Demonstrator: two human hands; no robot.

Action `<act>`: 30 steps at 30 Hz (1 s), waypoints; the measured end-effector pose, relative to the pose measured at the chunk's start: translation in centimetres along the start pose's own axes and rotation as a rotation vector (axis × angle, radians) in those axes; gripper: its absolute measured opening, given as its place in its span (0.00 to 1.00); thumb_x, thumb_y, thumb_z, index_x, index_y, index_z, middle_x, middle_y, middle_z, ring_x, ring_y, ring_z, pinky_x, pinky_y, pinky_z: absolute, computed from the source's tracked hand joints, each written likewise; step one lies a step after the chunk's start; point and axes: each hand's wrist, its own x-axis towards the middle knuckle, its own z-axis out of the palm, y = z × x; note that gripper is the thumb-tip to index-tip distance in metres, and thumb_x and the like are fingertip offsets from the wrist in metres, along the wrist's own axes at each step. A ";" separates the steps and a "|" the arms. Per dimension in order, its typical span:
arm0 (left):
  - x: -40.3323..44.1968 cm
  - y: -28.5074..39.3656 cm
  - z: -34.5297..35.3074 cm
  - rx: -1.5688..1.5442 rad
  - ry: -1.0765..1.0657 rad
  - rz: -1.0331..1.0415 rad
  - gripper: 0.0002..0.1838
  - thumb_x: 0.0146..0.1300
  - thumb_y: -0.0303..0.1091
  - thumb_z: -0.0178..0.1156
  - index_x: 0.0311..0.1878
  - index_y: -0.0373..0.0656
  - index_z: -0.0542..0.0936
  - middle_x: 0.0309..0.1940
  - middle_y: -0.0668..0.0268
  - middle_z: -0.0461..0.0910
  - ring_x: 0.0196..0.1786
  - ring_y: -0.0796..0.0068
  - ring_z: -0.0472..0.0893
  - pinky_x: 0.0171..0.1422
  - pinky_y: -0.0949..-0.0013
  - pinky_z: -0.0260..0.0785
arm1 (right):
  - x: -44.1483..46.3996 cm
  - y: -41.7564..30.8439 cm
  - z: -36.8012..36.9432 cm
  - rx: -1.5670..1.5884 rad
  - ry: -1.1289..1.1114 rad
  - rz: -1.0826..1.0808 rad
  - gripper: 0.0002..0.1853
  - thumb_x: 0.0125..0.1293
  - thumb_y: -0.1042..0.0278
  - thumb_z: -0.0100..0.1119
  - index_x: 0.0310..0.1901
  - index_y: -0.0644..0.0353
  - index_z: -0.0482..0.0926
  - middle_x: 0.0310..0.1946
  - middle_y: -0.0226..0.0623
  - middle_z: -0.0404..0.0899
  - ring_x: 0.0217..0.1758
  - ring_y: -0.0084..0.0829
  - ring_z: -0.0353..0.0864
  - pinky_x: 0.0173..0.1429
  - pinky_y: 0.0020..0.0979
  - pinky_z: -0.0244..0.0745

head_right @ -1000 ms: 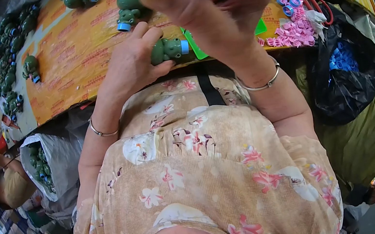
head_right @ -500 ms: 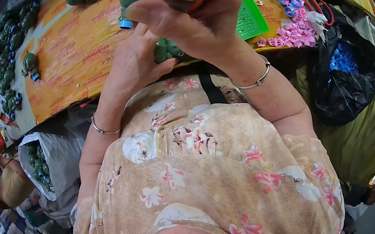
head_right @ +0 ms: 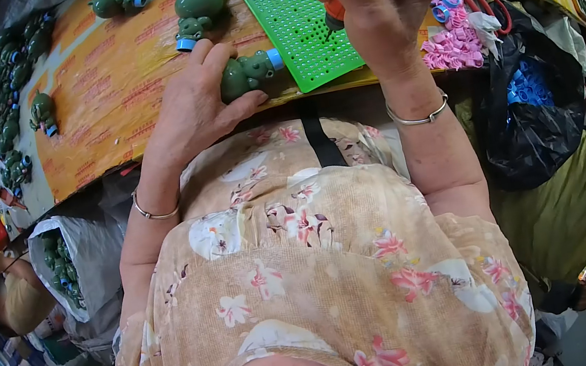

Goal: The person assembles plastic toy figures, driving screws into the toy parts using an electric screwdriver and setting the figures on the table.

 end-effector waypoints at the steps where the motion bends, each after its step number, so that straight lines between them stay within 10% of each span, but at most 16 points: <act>1: 0.1 0.1 0.1 0.004 0.003 -0.009 0.30 0.56 0.41 0.76 0.58 0.39 0.75 0.48 0.53 0.74 0.47 0.43 0.80 0.49 0.49 0.74 | -0.3 0.5 -0.3 -0.007 0.020 0.014 0.16 0.71 0.63 0.71 0.51 0.62 0.77 0.29 0.30 0.78 0.26 0.24 0.78 0.31 0.28 0.76; 30: 0.4 -0.7 1.4 0.016 0.135 0.090 0.27 0.53 0.45 0.76 0.46 0.38 0.75 0.44 0.52 0.76 0.43 0.43 0.82 0.43 0.48 0.78 | -2.8 -3.4 4.7 0.124 -0.030 0.252 0.28 0.66 0.62 0.74 0.59 0.61 0.67 0.33 0.36 0.78 0.33 0.25 0.77 0.39 0.27 0.77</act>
